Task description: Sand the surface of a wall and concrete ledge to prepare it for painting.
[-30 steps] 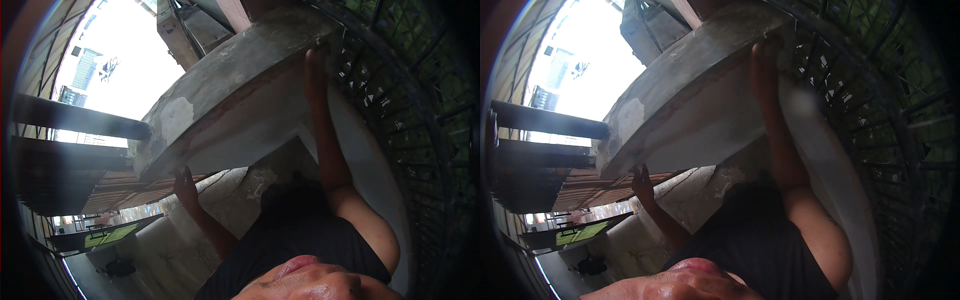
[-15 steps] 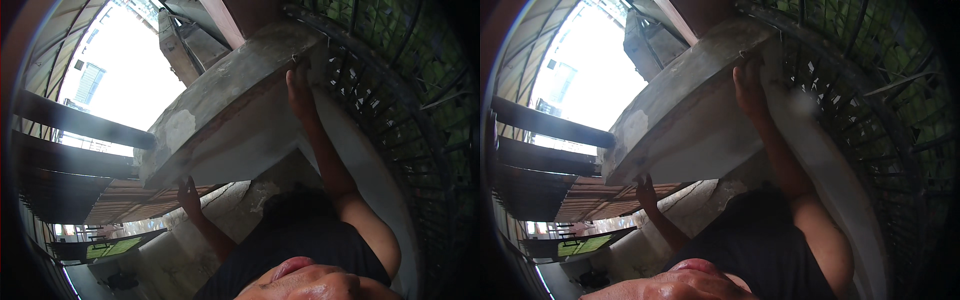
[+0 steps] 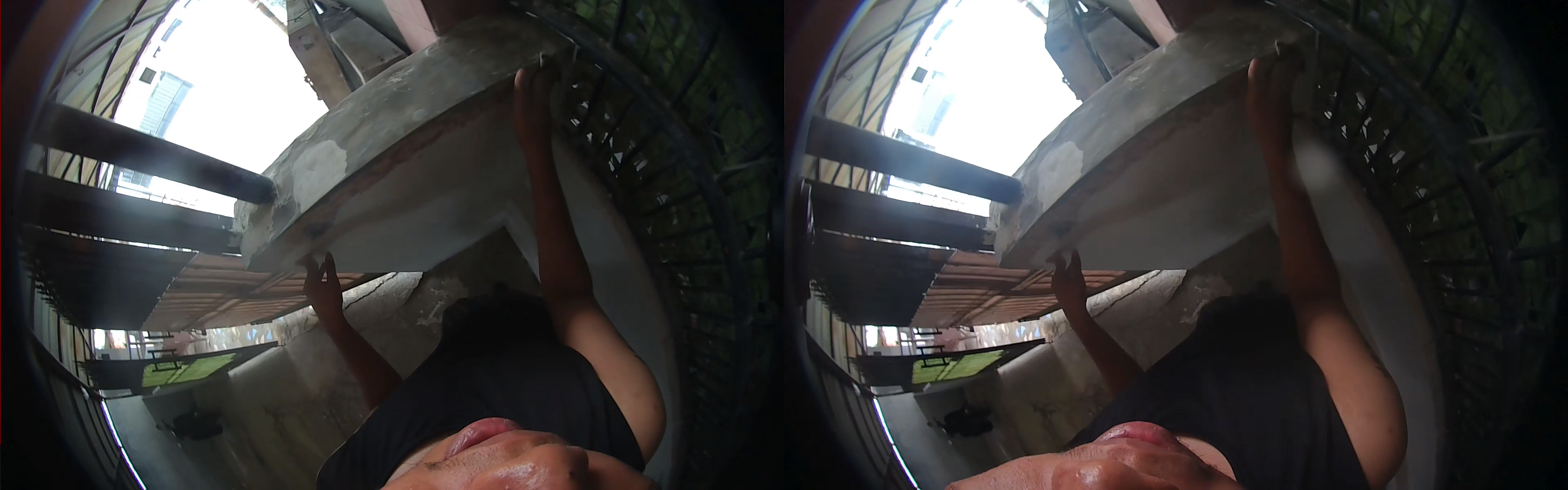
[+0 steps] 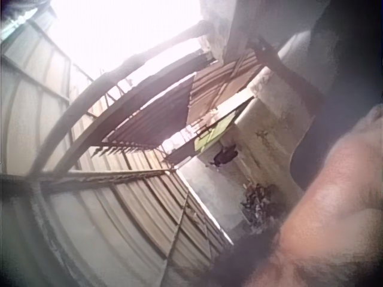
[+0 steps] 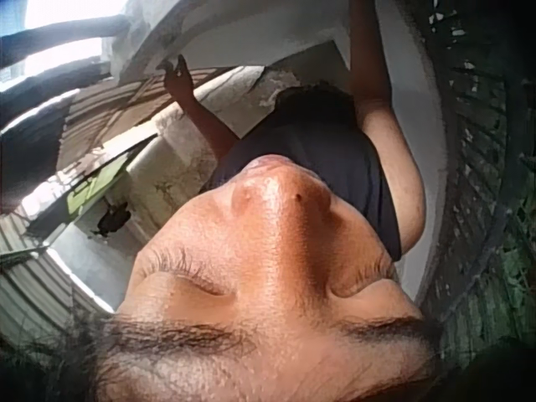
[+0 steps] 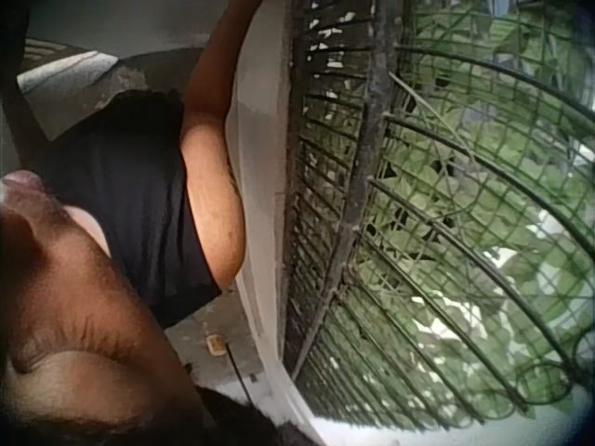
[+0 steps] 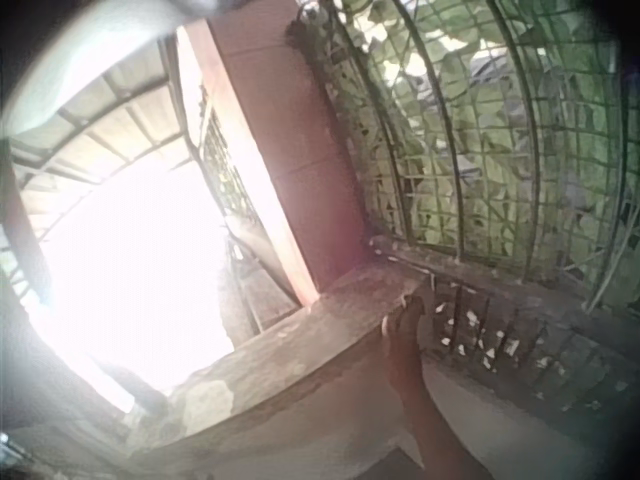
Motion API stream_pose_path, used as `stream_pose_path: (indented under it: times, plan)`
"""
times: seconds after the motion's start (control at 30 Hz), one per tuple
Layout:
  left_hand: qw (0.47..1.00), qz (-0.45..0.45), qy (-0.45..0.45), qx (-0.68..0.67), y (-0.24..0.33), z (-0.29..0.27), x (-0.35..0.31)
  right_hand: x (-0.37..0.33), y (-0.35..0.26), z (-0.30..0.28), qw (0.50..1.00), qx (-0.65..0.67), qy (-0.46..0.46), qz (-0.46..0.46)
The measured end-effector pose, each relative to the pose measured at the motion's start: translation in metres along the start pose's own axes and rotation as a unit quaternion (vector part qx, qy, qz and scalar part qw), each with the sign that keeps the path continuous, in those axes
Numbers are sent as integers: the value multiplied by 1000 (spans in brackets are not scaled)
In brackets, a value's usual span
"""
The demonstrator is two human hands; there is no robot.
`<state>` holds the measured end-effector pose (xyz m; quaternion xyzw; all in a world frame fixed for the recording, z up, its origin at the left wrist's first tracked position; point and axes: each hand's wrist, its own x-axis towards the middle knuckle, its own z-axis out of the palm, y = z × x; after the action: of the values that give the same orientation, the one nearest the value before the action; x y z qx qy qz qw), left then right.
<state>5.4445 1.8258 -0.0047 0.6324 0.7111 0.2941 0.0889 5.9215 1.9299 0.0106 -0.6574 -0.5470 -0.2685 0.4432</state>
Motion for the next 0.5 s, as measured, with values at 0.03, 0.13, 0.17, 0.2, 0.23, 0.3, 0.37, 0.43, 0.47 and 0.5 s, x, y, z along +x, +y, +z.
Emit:
stream_pose_path:
  times: [0.03, 0.13, 0.17, 0.2, 0.23, 0.3, 0.37, 0.43, 0.47, 0.5]
  plan:
    - [999, 6, 30, -14, 6, 2, 0, 1, -3, -3, 1000, -9, 8, 9]
    - [999, -36, 21, -31, 19, -4, -2, -5, -25, -10, 967, 222, -27, 125]
    - [998, -48, 15, -23, 23, -5, -3, -4, -24, -8, 966, 232, -4, 114]
    - [998, -54, -1, -33, 26, -7, -4, -1, -16, -7, 968, 221, -35, 116]
    - [996, -85, -28, -17, 28, -9, -5, -3, -16, -7, 975, 193, -25, 112]
    - [998, -27, 7, -56, 31, -11, -7, -5, -17, -8, 965, 221, -42, 138]
    - [996, -58, -18, -67, 32, -13, -5, -10, -16, -7, 962, 231, -10, 148]
    - [995, -72, -47, -51, 32, -14, -4, -13, -15, -8, 965, 210, -99, 122]
    - [996, -61, -45, -54, 32, -13, -4, -13, -15, -9, 965, 229, -59, 113]
    - [994, -77, -49, -54, 33, -13, -3, -12, -17, -11, 955, 250, -51, 148]
